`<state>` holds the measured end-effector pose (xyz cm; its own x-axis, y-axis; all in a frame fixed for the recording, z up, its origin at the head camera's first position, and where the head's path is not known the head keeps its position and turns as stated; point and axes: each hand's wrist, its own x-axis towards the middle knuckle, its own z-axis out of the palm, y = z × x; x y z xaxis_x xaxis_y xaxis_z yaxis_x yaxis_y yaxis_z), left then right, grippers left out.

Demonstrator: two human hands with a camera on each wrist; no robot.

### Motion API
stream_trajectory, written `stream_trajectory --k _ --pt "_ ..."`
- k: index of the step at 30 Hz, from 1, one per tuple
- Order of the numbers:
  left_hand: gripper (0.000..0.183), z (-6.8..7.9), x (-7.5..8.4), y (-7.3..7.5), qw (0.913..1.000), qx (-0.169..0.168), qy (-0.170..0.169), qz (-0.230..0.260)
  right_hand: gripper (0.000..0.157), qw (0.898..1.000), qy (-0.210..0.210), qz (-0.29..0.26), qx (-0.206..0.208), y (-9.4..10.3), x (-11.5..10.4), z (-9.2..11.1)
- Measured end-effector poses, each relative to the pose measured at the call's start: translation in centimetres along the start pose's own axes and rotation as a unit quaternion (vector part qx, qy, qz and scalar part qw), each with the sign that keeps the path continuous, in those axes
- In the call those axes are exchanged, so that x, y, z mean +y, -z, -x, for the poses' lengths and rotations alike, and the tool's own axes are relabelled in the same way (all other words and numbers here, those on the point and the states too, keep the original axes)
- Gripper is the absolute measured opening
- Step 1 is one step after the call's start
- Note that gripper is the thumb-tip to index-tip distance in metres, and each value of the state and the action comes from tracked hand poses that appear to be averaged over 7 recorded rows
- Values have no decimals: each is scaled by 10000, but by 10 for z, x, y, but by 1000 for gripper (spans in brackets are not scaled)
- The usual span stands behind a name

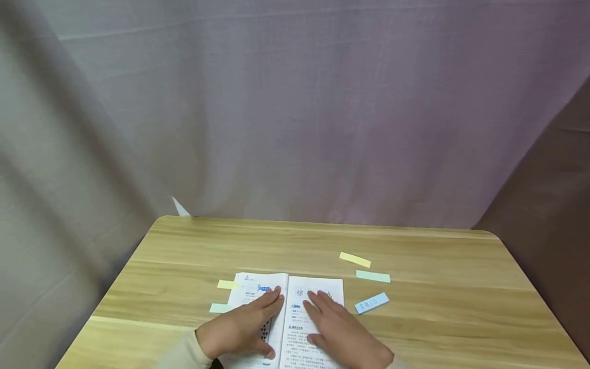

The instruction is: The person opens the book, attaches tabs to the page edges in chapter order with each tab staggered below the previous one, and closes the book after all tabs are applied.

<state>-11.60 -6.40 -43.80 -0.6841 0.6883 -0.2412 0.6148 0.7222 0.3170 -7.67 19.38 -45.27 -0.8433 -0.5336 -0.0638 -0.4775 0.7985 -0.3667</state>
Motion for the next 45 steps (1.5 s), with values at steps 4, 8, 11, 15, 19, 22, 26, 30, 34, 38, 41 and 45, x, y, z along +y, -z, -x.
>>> stream_trajectory --k 4,8,11,15,19,22,26,30,34,38,41,45 --pt "114 -1 1 0 10000 -22 52 51 74 9980 -578 -203 139 16 18 -15" --pt "114 -2 1 -1 9999 -27 123 88 86 9966 -804 83 169 27 30 -29" --pt "114 -2 0 -1 9999 -2 107 57 89 9955 -797 474 190 31 34 -35" --pt "114 -2 1 0 9999 19 99 6 85 9936 -835 713 264 32 31 -36" --pt "115 -3 1 2 9999 14 154 -59 82 9918 -883 817 425 30 26 -33" --pt "115 -4 2 3 9998 11 219 -6 78 9903 -851 959 532 27 22 -31" --pt "115 -3 2 2 9996 -17 274 78 74 9869 -786 1234 678 24 19 -28" --pt "115 -3 2 1 9994 -76 295 189 70 9798 -936 1400 1078 23 17 -24" --pt "115 -4 3 -1 9990 -120 306 291 63 9723 -1565 345 1704 22 10 -16" --pt "115 -2 1 -2 9989 -46 333 333 64 9338 -1964 -2168 2061 21 -3 -7" --pt "114 0 -2 -3 9984 58 352 437 59 8818 -1835 -3876 1965 14 -14 3" --pt "105 3 -11 -4 9963 282 260 765 57 8575 -1104 -4854 1302 -7 -19 11"
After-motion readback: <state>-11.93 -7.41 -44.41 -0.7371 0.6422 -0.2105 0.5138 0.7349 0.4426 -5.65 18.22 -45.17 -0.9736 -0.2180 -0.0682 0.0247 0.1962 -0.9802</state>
